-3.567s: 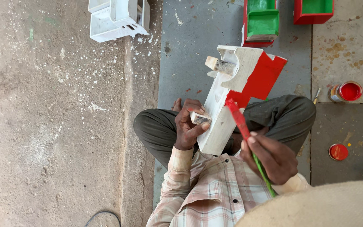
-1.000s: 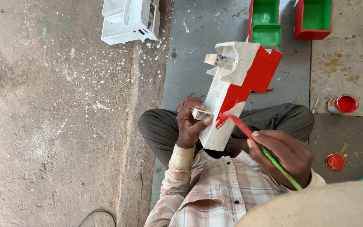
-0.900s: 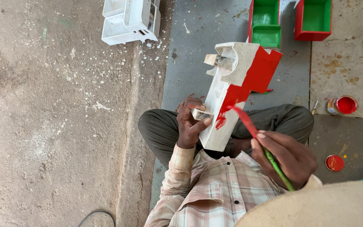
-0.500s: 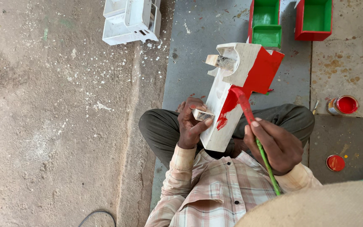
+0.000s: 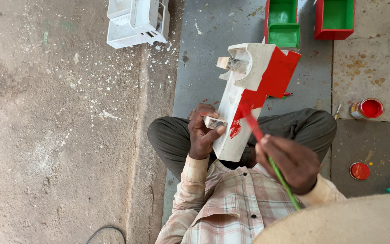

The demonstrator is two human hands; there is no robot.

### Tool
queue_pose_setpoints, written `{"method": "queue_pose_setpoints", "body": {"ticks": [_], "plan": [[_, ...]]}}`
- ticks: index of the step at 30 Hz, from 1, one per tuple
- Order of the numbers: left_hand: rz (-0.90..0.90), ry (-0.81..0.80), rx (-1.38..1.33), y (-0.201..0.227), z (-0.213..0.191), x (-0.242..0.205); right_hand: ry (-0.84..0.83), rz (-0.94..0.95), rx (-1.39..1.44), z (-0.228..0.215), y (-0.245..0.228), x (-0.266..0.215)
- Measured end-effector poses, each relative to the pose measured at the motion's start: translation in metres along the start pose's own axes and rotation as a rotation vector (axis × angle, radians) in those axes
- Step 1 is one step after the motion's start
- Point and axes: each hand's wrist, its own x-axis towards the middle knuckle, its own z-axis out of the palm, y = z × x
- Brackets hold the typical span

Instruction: The person paints the exterior of a small wooden box red using a paintbrush. They hold the box in one hand and apply red paint to the sides, dipping the brush into a paint can as needed. The interior of the box is already painted green.

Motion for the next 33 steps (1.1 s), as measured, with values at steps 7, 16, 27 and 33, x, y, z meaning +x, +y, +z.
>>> {"method": "queue_pose_setpoints", "body": {"ticks": [7,16,27,33], "plan": [[-0.004,0.008,0.057,0.002,0.001,0.000,0.028,0.074,0.032,-0.007,0.012,-0.026],[0.007,0.009,0.047,-0.001,-0.001,0.002,-0.161,-0.096,0.163,-0.037,0.015,0.007],[0.003,-0.010,-0.099,-0.002,0.003,0.009,-0.044,0.151,-0.004,-0.026,0.026,0.003],[0.008,-0.026,-0.114,0.000,0.001,0.008,-0.159,0.052,0.070,-0.028,0.007,0.010]]}}
